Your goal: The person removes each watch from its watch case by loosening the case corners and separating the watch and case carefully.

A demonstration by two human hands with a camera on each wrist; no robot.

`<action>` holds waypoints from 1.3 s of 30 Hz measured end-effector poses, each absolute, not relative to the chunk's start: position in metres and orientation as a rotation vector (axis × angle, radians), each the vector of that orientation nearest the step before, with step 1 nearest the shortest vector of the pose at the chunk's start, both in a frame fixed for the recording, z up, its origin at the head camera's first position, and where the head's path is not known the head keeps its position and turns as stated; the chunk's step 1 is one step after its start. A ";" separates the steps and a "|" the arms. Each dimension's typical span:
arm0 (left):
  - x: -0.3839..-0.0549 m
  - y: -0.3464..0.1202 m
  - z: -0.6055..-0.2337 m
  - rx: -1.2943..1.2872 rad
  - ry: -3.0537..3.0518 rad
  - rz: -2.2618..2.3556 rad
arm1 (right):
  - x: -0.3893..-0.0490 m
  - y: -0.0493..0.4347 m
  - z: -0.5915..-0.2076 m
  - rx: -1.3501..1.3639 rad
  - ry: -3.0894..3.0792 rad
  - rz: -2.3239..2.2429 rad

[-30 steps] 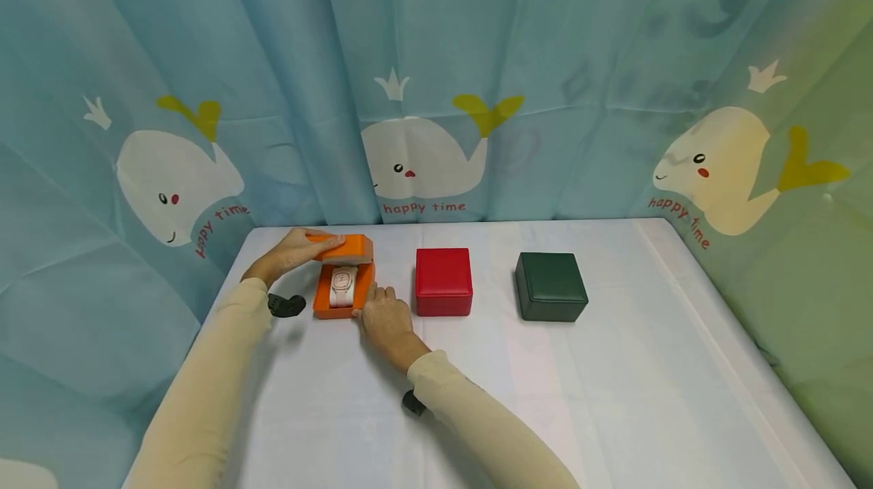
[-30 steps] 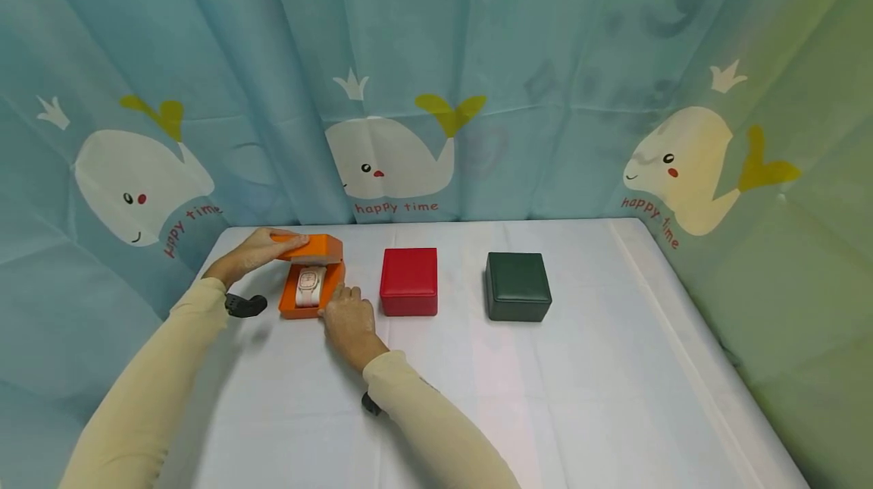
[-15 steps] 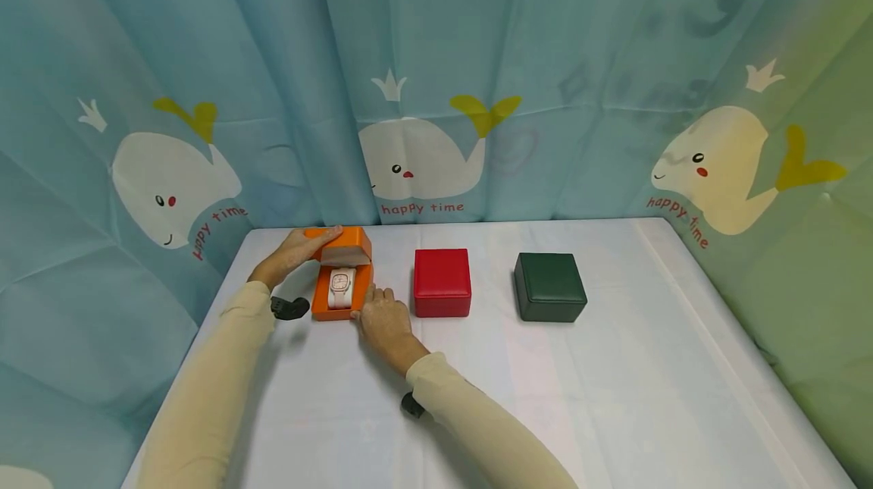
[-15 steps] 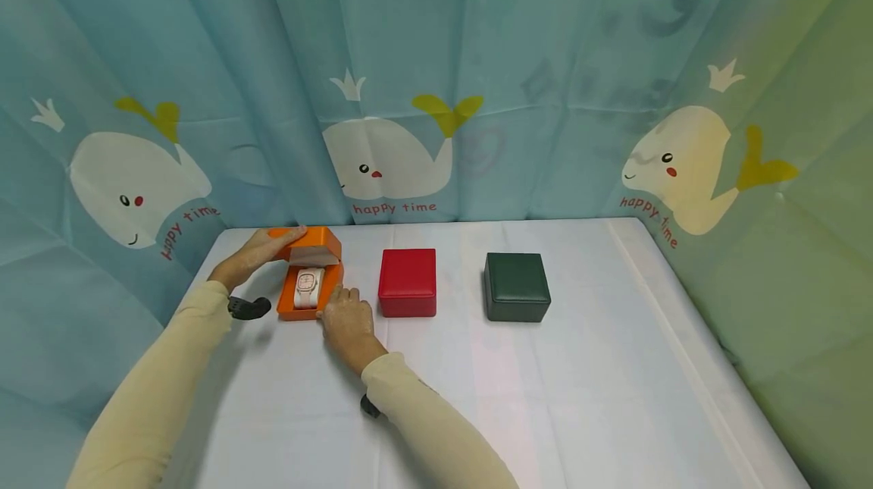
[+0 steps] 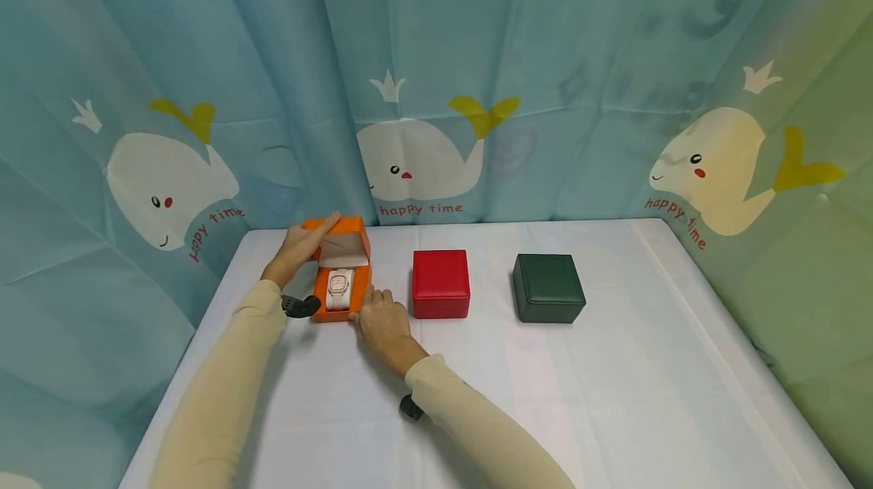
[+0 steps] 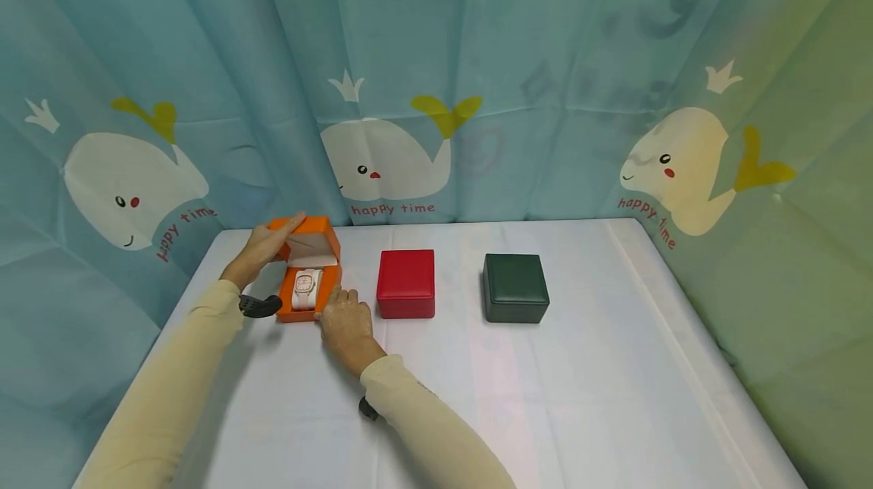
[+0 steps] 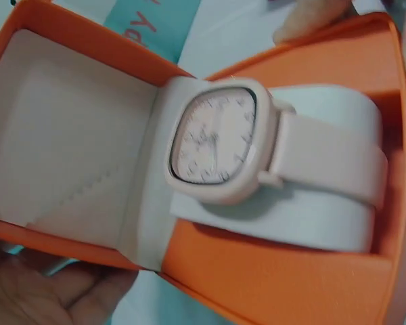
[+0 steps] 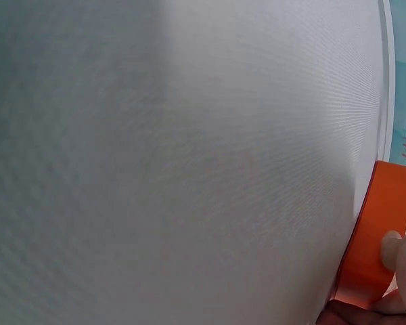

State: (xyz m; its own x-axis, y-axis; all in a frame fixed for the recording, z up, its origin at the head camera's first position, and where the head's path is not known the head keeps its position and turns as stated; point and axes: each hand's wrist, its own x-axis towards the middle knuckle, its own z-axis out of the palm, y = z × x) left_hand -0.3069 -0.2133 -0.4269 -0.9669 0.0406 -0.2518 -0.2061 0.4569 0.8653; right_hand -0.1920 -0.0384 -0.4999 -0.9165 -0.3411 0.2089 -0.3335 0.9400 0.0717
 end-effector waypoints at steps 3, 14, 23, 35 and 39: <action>-0.308 -0.211 -0.426 -0.194 2.462 1.511 | -0.192 -0.039 -0.500 0.504 -2.874 -0.054; -0.302 -0.201 -0.424 -0.364 2.454 1.654 | -0.191 -0.038 -0.496 0.506 -2.922 -0.055; -0.293 -0.192 -0.435 -0.353 2.444 1.897 | -0.192 -0.038 -0.500 0.504 -2.926 -0.019; -0.286 -0.192 -0.436 -0.348 2.778 1.683 | -0.193 -0.037 -0.502 0.518 -2.882 -0.057; -0.283 -0.195 -0.437 -0.284 2.860 1.650 | -0.194 -0.037 -0.503 0.516 -2.865 -0.053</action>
State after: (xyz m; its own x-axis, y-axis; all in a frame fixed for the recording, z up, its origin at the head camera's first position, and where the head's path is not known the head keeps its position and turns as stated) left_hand -0.2833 -0.1947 -0.4370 -0.9706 -0.2322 0.0638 -0.0610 0.4934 0.8676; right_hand -0.1938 -0.0367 -0.5032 -0.9116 -0.3484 0.2182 -0.3401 0.9373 0.0757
